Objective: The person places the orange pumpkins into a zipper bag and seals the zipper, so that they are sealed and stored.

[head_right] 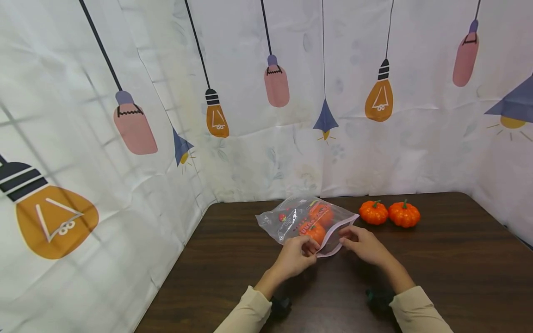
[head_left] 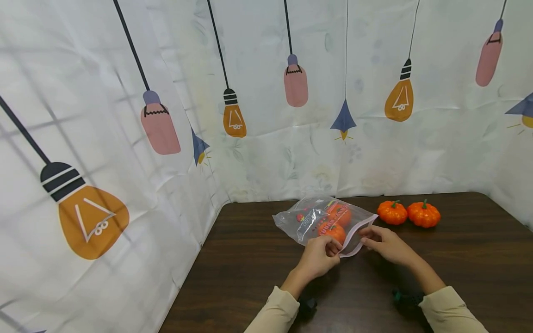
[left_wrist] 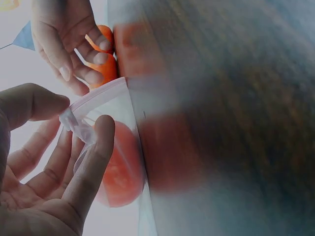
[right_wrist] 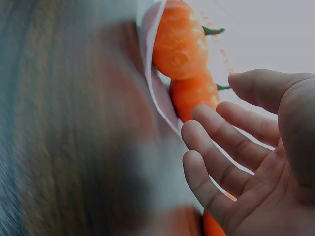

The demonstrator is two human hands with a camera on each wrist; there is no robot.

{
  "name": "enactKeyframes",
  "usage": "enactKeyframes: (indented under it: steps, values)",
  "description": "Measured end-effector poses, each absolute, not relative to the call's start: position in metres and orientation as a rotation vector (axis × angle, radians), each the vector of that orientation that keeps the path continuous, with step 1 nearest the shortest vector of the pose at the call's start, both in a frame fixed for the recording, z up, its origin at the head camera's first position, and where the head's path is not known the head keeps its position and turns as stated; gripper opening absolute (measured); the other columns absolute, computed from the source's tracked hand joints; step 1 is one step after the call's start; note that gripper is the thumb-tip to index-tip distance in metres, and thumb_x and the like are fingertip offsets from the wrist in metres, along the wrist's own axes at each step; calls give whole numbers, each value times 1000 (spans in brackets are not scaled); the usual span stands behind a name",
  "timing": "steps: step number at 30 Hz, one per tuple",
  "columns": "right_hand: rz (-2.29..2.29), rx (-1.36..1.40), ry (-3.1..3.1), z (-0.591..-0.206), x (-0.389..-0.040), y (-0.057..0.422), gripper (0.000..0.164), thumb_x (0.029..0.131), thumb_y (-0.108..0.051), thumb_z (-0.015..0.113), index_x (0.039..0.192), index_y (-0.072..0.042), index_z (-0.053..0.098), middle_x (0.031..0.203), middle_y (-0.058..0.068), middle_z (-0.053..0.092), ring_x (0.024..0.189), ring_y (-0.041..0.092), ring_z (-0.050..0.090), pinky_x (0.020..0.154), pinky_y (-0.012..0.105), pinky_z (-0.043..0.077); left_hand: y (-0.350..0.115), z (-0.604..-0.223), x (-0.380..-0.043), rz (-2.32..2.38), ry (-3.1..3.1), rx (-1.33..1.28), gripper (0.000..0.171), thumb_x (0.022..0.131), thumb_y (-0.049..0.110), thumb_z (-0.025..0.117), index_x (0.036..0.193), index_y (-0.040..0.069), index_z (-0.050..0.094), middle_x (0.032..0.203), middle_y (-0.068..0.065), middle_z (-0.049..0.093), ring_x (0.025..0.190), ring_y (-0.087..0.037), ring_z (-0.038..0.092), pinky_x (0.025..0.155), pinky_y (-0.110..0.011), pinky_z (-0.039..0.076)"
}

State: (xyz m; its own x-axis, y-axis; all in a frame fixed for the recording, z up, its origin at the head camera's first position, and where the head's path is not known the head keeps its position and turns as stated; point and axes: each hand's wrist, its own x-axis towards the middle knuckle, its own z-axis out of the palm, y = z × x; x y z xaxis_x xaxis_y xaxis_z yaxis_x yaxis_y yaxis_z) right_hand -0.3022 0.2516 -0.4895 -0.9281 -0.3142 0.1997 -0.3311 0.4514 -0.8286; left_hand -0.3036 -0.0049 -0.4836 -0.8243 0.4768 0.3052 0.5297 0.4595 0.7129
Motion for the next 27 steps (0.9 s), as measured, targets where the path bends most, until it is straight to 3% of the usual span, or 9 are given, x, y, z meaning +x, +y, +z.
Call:
enactKeyframes:
  steps: [10,27]
  values:
    - [1493,445,-2699,-483,-302,275,41,103,-22,60,132,8,58,112,22,69,89,19,68,75,25,57,-5,-484,-304,-1365,-2605,-888,18,78,-4,71,93,5,73,79,1,72,67,8,55,65,-10,50]
    - [1394,287,-2707,-477,-297,294,45,103,-26,61,132,7,58,111,21,70,89,22,69,74,26,57,-5,-483,-303,-1362,-2549,-819,13,80,-4,73,88,6,74,74,-2,71,63,4,54,61,-10,48]
